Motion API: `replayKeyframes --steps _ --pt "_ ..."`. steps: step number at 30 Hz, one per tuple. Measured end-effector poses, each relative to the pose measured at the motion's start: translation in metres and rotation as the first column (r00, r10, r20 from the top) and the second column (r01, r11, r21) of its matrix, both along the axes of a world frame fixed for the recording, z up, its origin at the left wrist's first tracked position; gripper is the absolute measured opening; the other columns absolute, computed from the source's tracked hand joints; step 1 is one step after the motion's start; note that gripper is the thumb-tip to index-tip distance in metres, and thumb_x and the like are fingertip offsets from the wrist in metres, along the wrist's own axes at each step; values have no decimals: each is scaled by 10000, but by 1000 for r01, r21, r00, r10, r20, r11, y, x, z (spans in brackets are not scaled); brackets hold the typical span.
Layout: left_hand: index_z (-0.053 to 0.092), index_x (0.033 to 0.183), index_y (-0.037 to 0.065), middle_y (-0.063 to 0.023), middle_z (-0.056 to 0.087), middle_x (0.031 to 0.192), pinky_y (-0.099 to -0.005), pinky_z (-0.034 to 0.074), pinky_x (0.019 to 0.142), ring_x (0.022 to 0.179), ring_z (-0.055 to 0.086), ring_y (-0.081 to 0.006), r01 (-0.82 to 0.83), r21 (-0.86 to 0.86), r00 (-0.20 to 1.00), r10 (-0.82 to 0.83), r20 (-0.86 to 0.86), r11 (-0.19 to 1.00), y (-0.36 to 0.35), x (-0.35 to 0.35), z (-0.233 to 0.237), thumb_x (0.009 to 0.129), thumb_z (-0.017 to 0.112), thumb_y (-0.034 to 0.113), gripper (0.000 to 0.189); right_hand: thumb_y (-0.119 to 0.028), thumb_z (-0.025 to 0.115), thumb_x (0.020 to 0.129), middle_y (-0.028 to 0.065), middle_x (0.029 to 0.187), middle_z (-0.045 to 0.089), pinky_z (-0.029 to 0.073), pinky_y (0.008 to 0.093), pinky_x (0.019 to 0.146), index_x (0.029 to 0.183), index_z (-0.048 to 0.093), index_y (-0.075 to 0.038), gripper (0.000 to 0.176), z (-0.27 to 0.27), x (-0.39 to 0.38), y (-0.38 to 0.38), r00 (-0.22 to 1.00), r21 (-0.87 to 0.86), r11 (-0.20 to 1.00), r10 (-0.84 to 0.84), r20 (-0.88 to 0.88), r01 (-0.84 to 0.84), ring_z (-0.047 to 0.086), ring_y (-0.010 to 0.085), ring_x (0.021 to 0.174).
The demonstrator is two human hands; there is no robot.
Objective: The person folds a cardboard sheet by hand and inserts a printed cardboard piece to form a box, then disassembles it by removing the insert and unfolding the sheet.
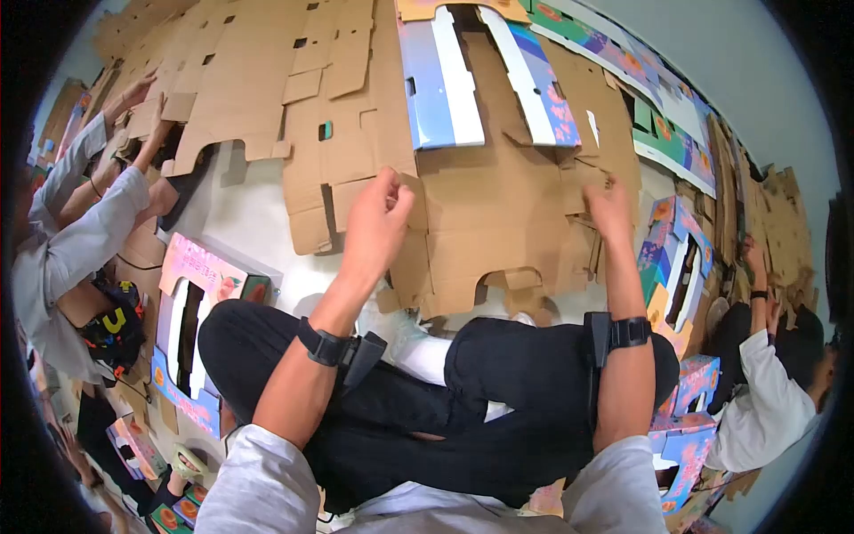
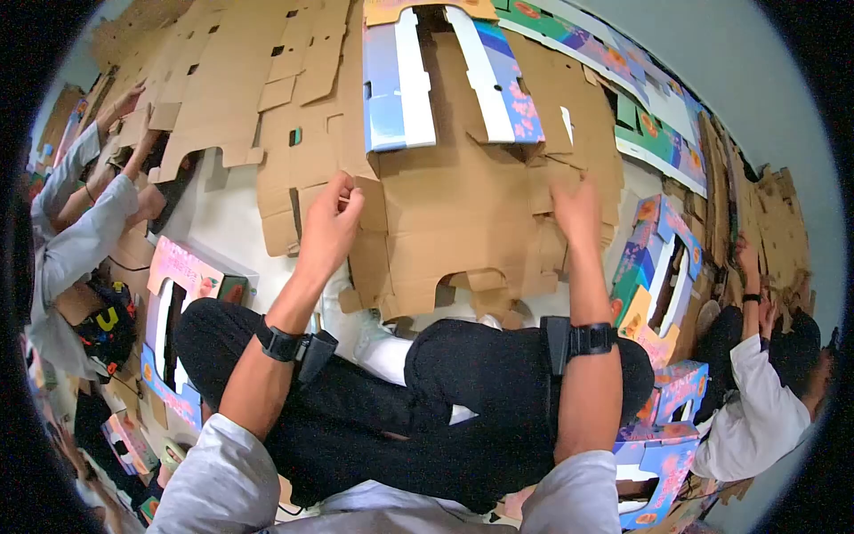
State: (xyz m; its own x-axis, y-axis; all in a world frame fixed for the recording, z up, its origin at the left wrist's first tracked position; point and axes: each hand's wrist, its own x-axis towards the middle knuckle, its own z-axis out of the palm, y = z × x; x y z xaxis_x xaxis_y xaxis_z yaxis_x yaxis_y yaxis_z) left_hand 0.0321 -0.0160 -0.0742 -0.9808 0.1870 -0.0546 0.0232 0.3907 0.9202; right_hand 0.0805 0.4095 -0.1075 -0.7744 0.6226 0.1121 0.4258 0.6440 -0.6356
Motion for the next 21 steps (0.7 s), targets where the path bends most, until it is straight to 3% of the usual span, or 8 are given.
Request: replayKeyframes --steps 3,4,7,11,14,16,19,21 --pt "585 1075 3 -125 613 995 -371 543 783 836 654 -189 52 -32 993 -55 -100 998 0 2 -1 1110 616 227 229 -269 760 952 290 1239 723 550 496 974 1433 587 -4 576 46 12 -40 979 -231 968 137 152 -99 729 388 1111" --pt "613 1103 7 -151 621 1019 -391 552 805 855 675 -244 71 -14 996 -72 -44 997 3 7 7 1114 618 241 234 -258 750 964 295 1255 710 543 506 983 1420 591 -19 539 53 16 -52 957 -262 950 224 182 -172 720 397 1128" --pt "648 1138 19 -184 631 1070 -401 562 814 872 681 -306 171 -106 978 -182 -102 979 14 19 0 1118 625 261 244 -250 705 1023 271 1160 714 546 525 943 1340 593 -35 398 61 31 -97 938 135 939 288 193 -316 705 434 1106" --pt "618 1304 84 -221 594 1240 -434 547 905 937 659 -363 248 -427 901 -369 -228 869 17 34 5 1128 612 307 285 -270 648 1080 276 1091 693 538 551 942 1278 584 -25 321 56 39 -127 927 149 921 337 165 -361 670 480 1102" --pt "591 1342 115 -188 587 1219 -381 526 920 957 650 -299 221 -420 924 -326 -198 880 21 38 -7 1136 600 326 294 -302 635 1095 260 1056 687 536 525 927 1227 610 -38 296 34 33 -120 949 90 946 305 77 -312 665 454 1061" --pt "600 1340 133 -162 584 1220 -334 507 916 973 634 -239 226 -193 965 -246 -85 955 18 30 -13 1142 595 336 284 -333 647 1094 205 1015 691 538 475 901 1189 633 -52 297 18 22 -91 956 1 956 293 15 -293 676 383 1004" --pt "603 1376 171 -130 573 1276 -289 471 926 1023 592 -169 97 195 960 -143 241 976 10 12 -3 1151 583 361 296 -371 679 1082 102 1002 683 513 380 869 1133 657 -78 298 38 22 -75 958 -557 816 261 115 -156 634 225 958" --pt "571 1455 205 -109 526 1422 -292 457 935 1068 563 -168 76 328 911 -199 360 942 1 -2 -2 1149 584 387 356 -351 719 1062 46 1003 679 481 306 820 1196 657 -103 289 51 21 -85 943 -633 768 274 189 -96 581 130 909"
